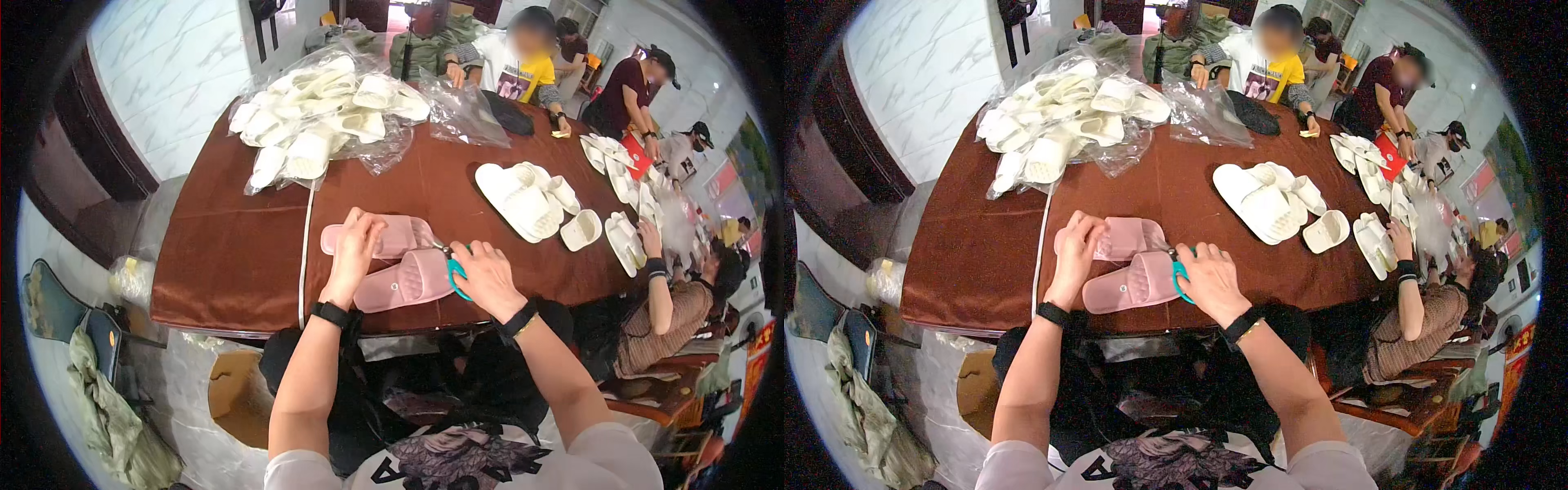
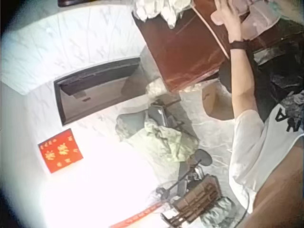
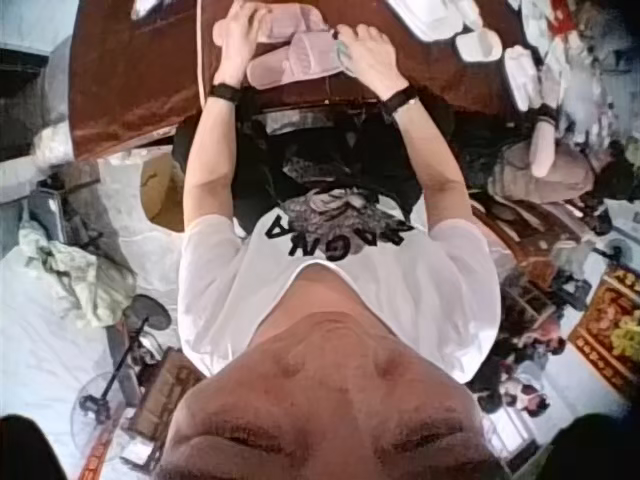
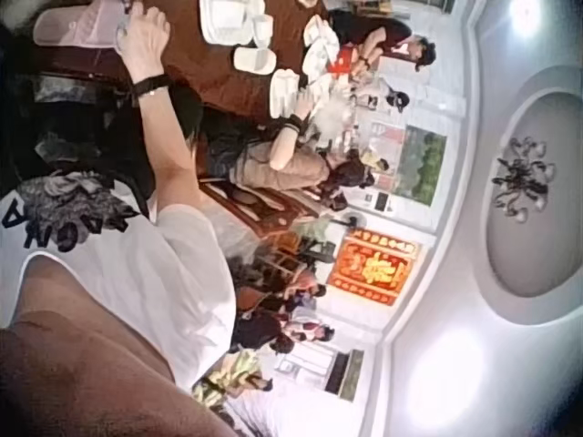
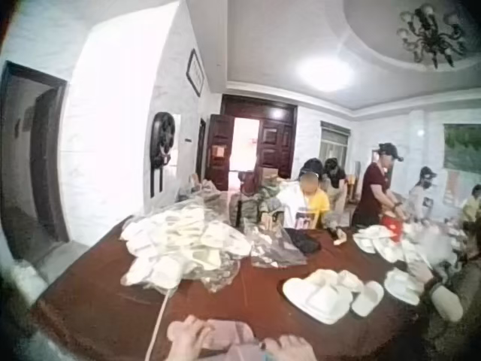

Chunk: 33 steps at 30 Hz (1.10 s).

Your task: Packaging finished slippers into plastic bags and placing them into a large industrial sack.

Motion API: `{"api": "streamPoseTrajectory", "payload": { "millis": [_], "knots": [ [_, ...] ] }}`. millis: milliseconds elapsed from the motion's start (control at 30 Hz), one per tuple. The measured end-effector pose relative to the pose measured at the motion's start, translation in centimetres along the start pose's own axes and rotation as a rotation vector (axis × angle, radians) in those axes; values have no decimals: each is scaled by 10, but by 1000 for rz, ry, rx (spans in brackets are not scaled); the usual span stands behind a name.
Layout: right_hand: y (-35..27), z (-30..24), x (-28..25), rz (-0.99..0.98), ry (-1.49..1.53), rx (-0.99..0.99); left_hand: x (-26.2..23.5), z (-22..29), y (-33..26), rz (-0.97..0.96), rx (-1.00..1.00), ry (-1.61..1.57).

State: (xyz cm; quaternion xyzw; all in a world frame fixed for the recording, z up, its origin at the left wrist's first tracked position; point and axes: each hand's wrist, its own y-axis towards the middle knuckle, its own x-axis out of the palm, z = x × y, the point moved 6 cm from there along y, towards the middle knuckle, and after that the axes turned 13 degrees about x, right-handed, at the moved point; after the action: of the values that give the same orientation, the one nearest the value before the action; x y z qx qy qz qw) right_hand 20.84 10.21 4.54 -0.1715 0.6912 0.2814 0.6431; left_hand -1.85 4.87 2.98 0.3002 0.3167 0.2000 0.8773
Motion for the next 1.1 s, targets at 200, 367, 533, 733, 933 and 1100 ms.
{"api": "streamPoseTrajectory", "payload": {
  "millis": [200, 367, 533, 733, 933, 1100],
  "knots": [
    [-25, 50, 18, -16, 116, 187, 60, 5, -36, -452, 250, 211],
    [-33, 36, 9, 26, 160, 138, 51, -27, -42, -452, 62, 319],
    [-24, 9, -3, 59, 89, -66, 36, -11, -16, -282, -13, 150],
    [-5, -18, 10, 12, 23, -79, 28, 12, -6, -232, 72, 23],
    [-4, -22, 15, 4, 169, -64, 5, 17, -4, -164, 97, 21],
    [-14, 46, -2, 80, 190, 189, -88, 39, -6, 125, -100, -68]
  ]
}}
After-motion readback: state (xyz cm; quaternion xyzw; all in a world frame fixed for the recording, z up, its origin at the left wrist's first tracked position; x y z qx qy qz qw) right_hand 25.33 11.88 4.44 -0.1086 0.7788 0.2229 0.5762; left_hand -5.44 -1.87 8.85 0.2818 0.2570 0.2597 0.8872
